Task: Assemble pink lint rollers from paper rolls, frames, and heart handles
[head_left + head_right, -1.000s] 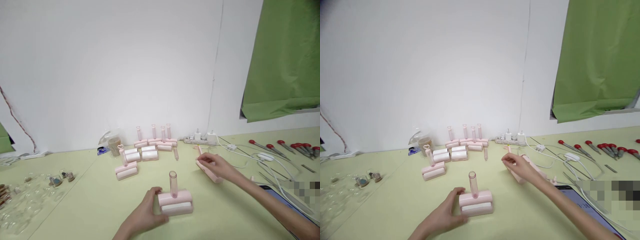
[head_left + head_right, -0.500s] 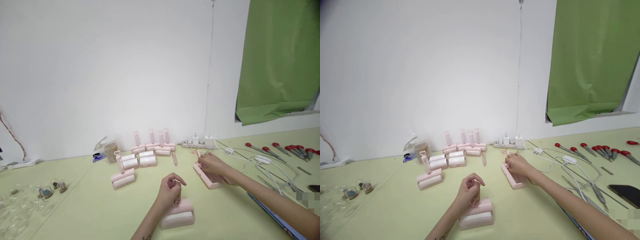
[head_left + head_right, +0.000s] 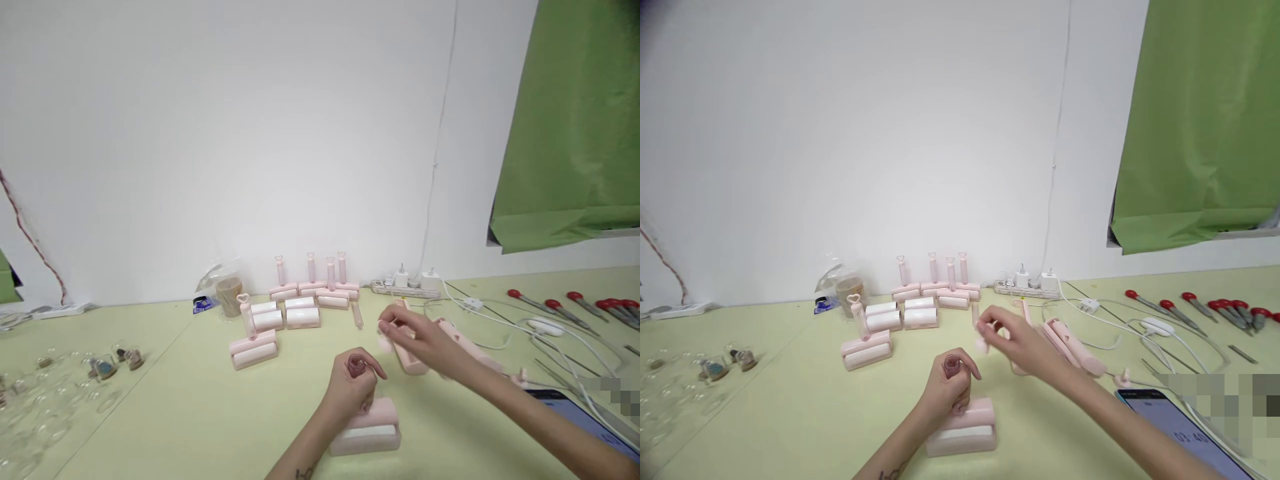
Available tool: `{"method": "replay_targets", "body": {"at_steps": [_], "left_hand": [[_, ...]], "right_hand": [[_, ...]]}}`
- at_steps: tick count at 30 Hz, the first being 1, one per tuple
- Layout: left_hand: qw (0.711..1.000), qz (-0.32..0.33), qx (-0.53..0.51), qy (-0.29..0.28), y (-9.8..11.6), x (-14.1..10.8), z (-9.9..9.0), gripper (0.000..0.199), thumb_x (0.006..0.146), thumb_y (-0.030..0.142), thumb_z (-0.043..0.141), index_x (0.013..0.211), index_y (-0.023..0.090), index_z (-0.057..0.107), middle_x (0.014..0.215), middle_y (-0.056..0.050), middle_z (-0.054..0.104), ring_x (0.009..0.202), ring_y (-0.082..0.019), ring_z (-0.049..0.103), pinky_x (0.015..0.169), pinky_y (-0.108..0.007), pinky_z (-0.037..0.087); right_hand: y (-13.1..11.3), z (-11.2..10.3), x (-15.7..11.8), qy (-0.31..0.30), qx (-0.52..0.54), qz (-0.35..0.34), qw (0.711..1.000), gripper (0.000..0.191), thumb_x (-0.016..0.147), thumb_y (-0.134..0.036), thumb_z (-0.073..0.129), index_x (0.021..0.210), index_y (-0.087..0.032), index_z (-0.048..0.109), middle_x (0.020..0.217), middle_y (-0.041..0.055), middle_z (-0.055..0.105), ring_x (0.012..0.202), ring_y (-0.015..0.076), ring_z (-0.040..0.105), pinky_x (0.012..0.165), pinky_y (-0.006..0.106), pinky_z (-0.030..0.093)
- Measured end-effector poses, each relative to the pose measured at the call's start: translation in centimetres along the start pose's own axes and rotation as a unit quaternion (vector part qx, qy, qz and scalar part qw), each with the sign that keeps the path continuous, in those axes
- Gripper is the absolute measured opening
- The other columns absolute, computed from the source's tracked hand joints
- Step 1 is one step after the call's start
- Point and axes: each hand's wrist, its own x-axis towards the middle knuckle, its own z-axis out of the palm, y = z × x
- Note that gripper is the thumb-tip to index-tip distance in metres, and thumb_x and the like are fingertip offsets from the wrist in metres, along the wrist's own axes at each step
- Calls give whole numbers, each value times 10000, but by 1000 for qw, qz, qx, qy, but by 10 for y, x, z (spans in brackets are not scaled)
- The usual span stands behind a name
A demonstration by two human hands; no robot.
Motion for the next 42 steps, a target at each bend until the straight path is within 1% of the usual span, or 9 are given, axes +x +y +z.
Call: {"method": "replay_targets", "body": {"at_steps": [5,11,14,18,21,26,37,39,42], "left_hand": [[1000,-3,3,-1,-6,3,-2,51,570,160,463,523,170,482,256,115,313,217,-33,258,261,-162,211],[1000,8,4,-14,-6,3,-5,163,585,223,565,493,178,438,258,112,309,224,-33,264,274,-171,222],[997,36,-26,-58,-6,0,-7,377,458,434,707,530,167,451,303,104,343,255,-27,285,289,-173,217],[996,51,-54,-52,-8,-1,-4,610,476,776,468,436,171,404,281,101,249,229,-10,168,262,-186,113],[998,12,-66,-17,-7,0,0,654,512,828,326,371,190,347,250,96,188,211,-14,122,256,-197,72],[993,-82,-89,12,-4,2,2,704,371,895,237,337,198,334,222,95,150,206,-19,99,272,-201,49],[991,-87,-97,26,-13,5,-1,752,351,913,162,342,186,354,226,91,148,218,-16,105,290,-195,62],[992,-81,-94,18,-14,4,-1,739,308,914,228,350,187,356,227,97,150,218,-12,102,290,-196,53],[994,-60,-92,14,-14,2,-1,719,287,903,297,356,189,356,228,103,151,216,-10,103,289,-199,43]], "right_hand": [[-46,19,-1,-58,65,-7,996,244,865,-394,354,763,-220,492,639,-34,544,456,91,481,484,228,397],[-39,23,2,-49,76,-6,996,192,788,-390,491,703,-218,491,733,-13,549,715,146,539,629,244,433],[-38,24,-1,-58,82,-5,995,218,807,-395,456,687,-215,489,733,-10,541,711,148,530,654,260,431],[-39,24,-3,-65,63,-37,995,247,830,-412,417,701,-220,502,715,-3,537,691,155,511,639,269,418],[-39,22,1,-75,68,-59,993,272,836,-414,413,690,-212,521,681,-2,544,665,154,510,620,263,411],[-40,21,7,-102,108,-78,986,288,841,-412,414,705,-195,546,691,4,559,662,140,522,600,241,410],[-30,43,20,-98,229,-36,968,279,792,-401,488,631,-194,395,704,-17,506,646,122,482,606,250,399],[-31,45,21,-129,224,-13,966,232,796,-396,483,687,-199,427,726,-26,502,640,118,481,582,241,404],[-35,38,23,-262,222,35,938,162,831,-376,414,894,-243,482,755,-26,525,693,140,530,575,246,435]]}}
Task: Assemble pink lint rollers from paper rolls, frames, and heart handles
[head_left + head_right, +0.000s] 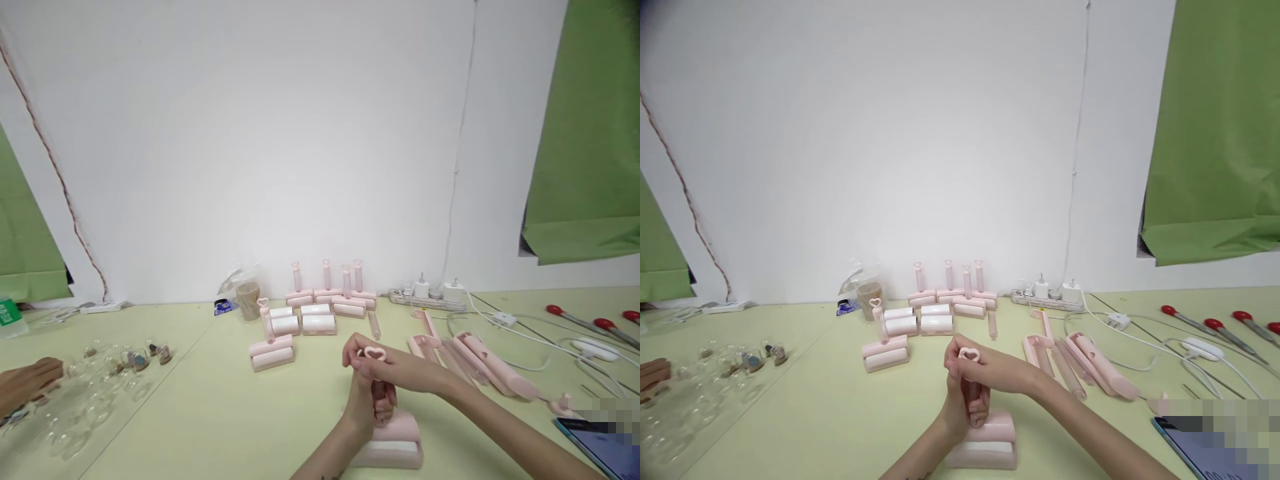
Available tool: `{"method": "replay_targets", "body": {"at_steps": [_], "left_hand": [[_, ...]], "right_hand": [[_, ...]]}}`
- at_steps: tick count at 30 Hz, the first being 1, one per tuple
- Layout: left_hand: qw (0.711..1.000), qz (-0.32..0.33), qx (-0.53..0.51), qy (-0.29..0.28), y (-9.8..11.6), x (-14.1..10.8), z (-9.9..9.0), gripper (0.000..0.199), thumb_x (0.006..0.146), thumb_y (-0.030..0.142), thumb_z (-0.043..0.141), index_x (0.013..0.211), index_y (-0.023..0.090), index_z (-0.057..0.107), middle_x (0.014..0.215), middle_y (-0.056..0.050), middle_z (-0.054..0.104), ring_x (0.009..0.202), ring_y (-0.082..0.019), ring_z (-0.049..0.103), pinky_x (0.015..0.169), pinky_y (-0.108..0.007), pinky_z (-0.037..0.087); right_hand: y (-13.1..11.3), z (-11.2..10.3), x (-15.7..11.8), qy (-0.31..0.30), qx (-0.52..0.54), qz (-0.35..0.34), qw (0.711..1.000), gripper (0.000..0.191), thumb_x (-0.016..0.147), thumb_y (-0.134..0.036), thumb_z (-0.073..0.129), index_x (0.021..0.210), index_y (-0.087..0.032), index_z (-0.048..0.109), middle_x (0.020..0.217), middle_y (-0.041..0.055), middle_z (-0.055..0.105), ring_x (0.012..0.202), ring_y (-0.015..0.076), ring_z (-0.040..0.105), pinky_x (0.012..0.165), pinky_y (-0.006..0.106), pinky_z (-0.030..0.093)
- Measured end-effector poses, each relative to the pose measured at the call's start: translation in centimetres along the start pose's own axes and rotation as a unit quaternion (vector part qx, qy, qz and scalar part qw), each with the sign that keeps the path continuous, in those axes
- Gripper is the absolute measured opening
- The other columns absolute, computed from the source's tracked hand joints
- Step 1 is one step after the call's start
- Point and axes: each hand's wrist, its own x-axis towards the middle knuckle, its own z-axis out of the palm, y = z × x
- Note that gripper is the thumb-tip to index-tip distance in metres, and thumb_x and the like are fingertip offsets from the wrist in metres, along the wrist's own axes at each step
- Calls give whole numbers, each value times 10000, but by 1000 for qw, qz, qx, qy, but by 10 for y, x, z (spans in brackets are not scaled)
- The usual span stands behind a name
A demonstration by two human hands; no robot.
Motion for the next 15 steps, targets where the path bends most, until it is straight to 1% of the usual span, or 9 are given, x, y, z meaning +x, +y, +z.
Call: {"method": "replay_targets", "body": {"at_steps": [2,3,4,5,6,8,10,12,15], "left_hand": [[1000,-6,-2,-14,0,-1,0,718,308,904,275,348,191,351,227,103,141,216,-8,88,292,-206,35],[1000,-16,-5,-21,1,-1,1,720,326,905,252,343,192,349,226,102,135,215,-7,80,294,-210,30],[999,-30,-7,-25,1,-2,1,721,345,904,233,337,192,347,225,100,129,213,-8,78,296,-213,26],[999,-43,-10,-21,3,-2,2,717,365,900,225,330,193,341,223,97,126,209,-10,82,296,-216,25],[998,-53,-12,-9,4,-2,4,705,384,892,234,320,197,329,221,93,128,205,-12,90,295,-218,26],[997,-68,-12,15,8,-3,7,674,402,868,285,299,202,303,218,86,140,199,-17,105,290,-220,28],[997,-75,-11,31,11,-5,10,646,397,842,338,287,208,280,217,81,154,197,-18,109,286,-221,26],[997,-73,-9,33,14,-5,11,625,381,822,366,285,212,276,219,78,167,199,-19,111,281,-221,22],[998,-65,-8,20,15,-6,11,595,384,791,390,292,213,284,226,80,165,209,-15,110,289,-223,21]], "right_hand": [[-6,-6,-2,-74,-12,14,997,234,852,-325,371,1065,-283,460,911,5,554,869,170,537,704,297,445],[-9,-8,-2,-96,-22,7,995,284,861,-306,351,1133,-298,434,1018,21,541,962,180,509,787,328,420],[-11,-10,-1,-110,-30,-6,993,323,867,-295,335,1181,-307,408,1117,31,506,1033,186,473,853,351,381],[-11,-12,0,-119,-32,-19,992,348,874,-293,316,1214,-314,383,1179,35,473,1066,189,451,884,365,356],[-11,-12,1,-126,-27,-32,991,362,878,-295,298,1234,-317,363,1201,40,459,1069,190,451,884,369,357],[-8,-11,4,-129,-11,-59,990,369,878,-287,289,1240,-316,352,1194,44,460,1049,186,462,848,352,386],[-5,-9,6,-131,8,-79,988,358,866,-266,311,1215,-315,373,1154,41,476,1001,177,481,791,322,416],[-4,-8,6,-132,16,-91,987,343,850,-243,336,1182,-306,400,1096,34,496,955,170,490,755,301,424],[-5,-8,5,-140,1,-90,986,315,844,-224,338,1137,-291,434,1014,18,499,884,152,499,717,275,424]]}}
